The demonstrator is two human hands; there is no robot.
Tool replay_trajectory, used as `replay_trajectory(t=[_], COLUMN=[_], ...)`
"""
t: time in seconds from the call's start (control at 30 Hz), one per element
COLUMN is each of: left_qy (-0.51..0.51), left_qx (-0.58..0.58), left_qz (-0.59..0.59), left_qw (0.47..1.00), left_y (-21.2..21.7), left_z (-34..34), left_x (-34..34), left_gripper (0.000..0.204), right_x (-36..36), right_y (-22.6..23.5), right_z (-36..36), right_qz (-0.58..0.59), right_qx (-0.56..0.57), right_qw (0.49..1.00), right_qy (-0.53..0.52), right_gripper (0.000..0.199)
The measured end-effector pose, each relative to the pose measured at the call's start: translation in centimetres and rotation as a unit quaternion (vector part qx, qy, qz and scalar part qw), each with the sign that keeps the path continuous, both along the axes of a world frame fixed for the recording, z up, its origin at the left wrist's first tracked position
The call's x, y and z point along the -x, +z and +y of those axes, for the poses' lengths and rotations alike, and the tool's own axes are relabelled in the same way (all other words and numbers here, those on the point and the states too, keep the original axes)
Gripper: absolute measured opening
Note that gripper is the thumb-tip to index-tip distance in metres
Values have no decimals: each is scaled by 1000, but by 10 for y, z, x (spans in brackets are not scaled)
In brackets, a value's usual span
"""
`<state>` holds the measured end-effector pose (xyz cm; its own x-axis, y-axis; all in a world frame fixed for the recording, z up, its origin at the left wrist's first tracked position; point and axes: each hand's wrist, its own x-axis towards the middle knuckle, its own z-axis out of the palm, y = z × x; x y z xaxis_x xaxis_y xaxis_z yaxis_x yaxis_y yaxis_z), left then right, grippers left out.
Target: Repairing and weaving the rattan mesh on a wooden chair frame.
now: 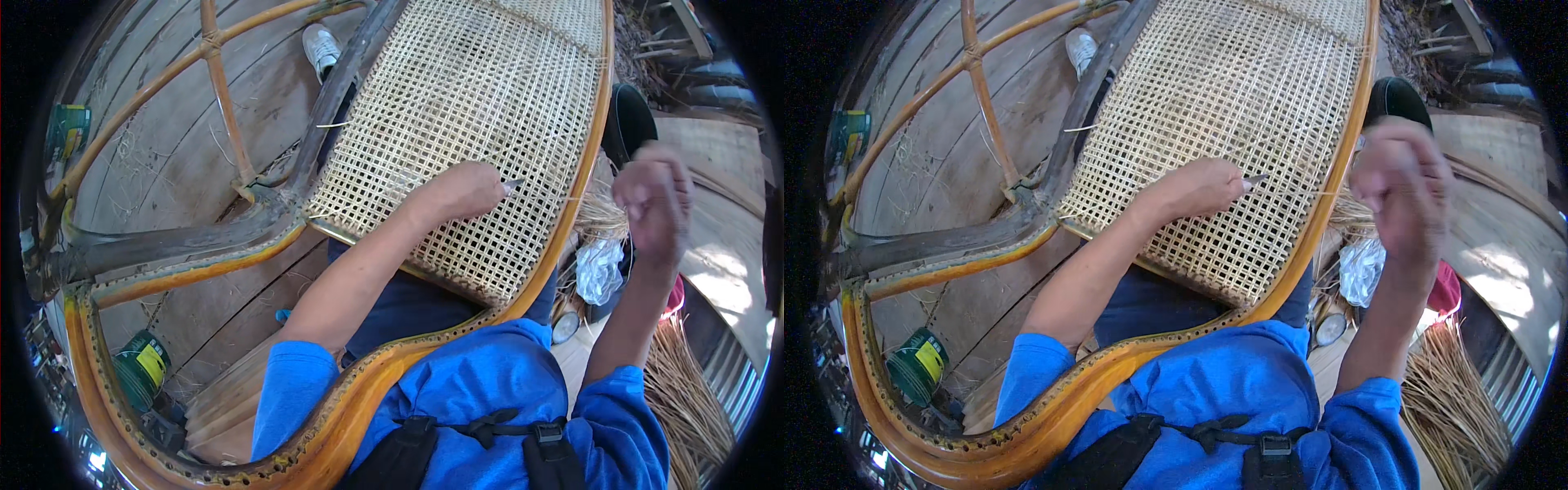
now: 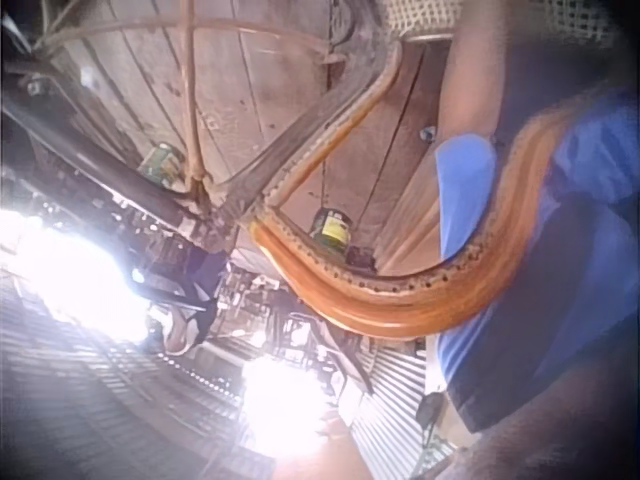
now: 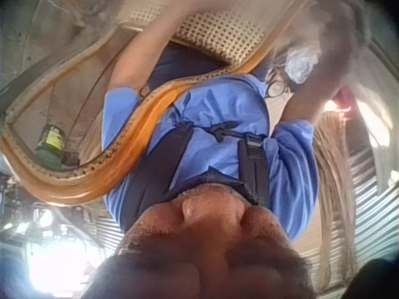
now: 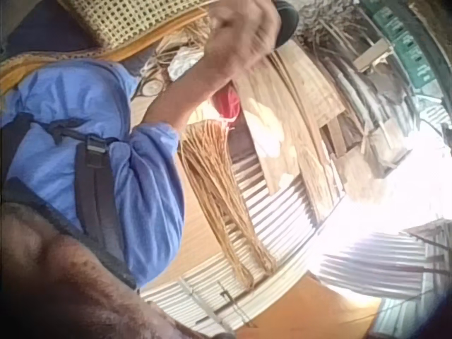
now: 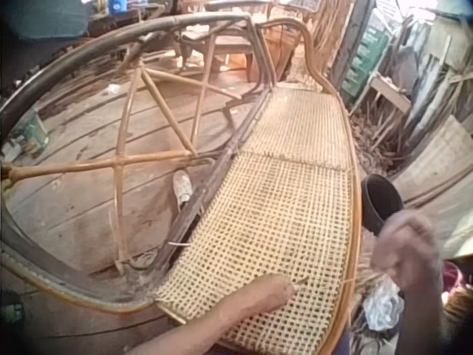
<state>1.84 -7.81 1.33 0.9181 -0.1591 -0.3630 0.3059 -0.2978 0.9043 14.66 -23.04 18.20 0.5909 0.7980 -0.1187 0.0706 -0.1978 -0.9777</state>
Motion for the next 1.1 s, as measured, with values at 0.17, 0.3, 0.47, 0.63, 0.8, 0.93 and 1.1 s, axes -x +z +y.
replay_trajectory(t=[0.17, 0.3, 0.47, 0.63, 0.8, 0.93, 1.1], left_qy=[67, 2, -31, -87, -142, -25, 85], left_qx=[11, -205, -337, -368, -361, -334, -317], left_qz=[105, 48, 33, 47, -3, -56, -128], left_qw=[992, 978, 941, 924, 922, 941, 936], left_y=[-4, 0, 20, 39, 27, 9, -3], left_z=[42, 48, 31, 25, 17, 14, 7], left_x=[42, 69, 58, 40, 31, 51, 71], left_gripper=[28, 25, 20, 20, 17, 14, 13], right_x=[48, 56, 64, 73, 68, 72, 81], right_y=[-55, -96, -120, -134, -134, -137, -140], right_z=[26, 16, 16, 17, 23, 37, 33], right_qz=[-258, -222, -282, -335, -295, -325, -362], right_qx=[305, 332, 428, 357, 411, 494, 423], right_qw=[896, 892, 829, 847, 840, 777, 811], right_qy=[193, 211, 223, 207, 194, 214, 177], right_gripper=[17, 17, 16, 14, 18, 27, 18])
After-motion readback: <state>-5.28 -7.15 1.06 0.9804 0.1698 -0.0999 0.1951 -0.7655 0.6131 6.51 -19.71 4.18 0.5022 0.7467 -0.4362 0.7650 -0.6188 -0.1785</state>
